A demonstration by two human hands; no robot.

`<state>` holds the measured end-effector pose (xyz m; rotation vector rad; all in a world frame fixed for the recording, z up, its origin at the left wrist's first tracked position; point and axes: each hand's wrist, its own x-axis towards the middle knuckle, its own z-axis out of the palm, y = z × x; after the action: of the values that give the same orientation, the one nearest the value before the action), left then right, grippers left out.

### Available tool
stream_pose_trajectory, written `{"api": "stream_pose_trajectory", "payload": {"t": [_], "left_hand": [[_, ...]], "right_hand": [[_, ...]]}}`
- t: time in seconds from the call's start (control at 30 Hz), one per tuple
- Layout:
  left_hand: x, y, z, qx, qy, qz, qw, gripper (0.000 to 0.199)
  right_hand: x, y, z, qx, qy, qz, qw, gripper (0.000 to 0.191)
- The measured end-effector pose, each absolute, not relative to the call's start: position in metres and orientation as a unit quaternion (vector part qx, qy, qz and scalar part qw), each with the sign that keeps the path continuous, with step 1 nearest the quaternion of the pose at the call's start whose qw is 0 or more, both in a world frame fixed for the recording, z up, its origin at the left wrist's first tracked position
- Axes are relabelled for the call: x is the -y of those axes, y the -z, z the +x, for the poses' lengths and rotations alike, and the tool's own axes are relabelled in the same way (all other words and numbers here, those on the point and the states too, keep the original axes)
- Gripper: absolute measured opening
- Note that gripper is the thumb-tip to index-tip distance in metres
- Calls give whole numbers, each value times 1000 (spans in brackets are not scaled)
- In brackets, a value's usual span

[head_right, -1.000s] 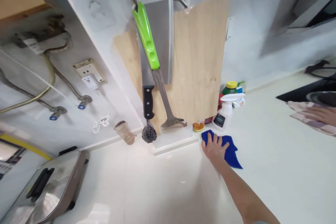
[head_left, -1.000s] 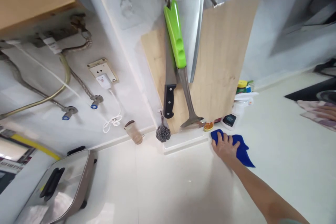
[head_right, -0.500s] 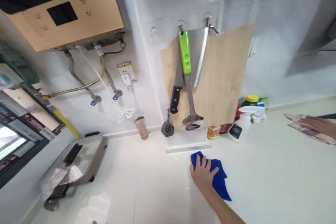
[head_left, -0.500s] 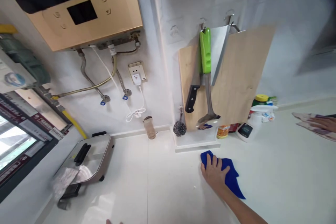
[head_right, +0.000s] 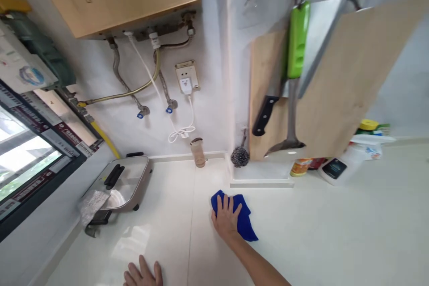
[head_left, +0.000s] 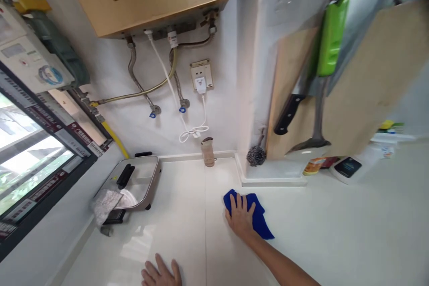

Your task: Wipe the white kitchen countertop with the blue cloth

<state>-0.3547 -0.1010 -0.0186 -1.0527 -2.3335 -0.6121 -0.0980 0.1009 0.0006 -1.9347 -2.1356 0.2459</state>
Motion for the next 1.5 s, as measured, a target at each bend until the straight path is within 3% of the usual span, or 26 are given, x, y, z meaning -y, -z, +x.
{"api": "stream_pose_trajectory", "payload": {"t": [0.27,0.5,0.6,0.7,0.83,0.93,1.1,1.2,1.3,1.4,1.5], "left_hand": [[112,17,-350,878,173,-400,199,63],[115,18,-349,884,189,-386,182,62],[115,18,-350,887,190,-384,171,63],[117,17,-352,890,198,-382,151,62],[122,14,-353,886,218,-390,122,58],[123,11,-346,880,228,-408,80,55],[104,7,-317,829,274,-482,-78,58],[90,0,-302,811,341,-459,-125,61],[88,-13,-295,780,406,-454,-143,51],[97,-27,-290,745,435,-474,-174,42],[107,-35,-285,733,475,-435,-218,47]], "right_hand": [[-72,-13,-211,845,-161,-501,90,71],[-7,-13,-217,915,-203,-340,78,73],[12,-12,-200,918,-249,-290,101,74],[20,-5,-178,887,-348,-244,180,75],[16,9,-130,772,-453,-319,311,56],[12,18,-84,717,-458,-393,349,54],[14,26,-52,676,-460,-426,387,48],[11,28,-67,679,-436,-438,397,50],[3,23,-91,710,-397,-430,391,52],[-4,15,-116,761,-364,-392,367,58],[-10,9,-138,803,-346,-365,321,66]]}}
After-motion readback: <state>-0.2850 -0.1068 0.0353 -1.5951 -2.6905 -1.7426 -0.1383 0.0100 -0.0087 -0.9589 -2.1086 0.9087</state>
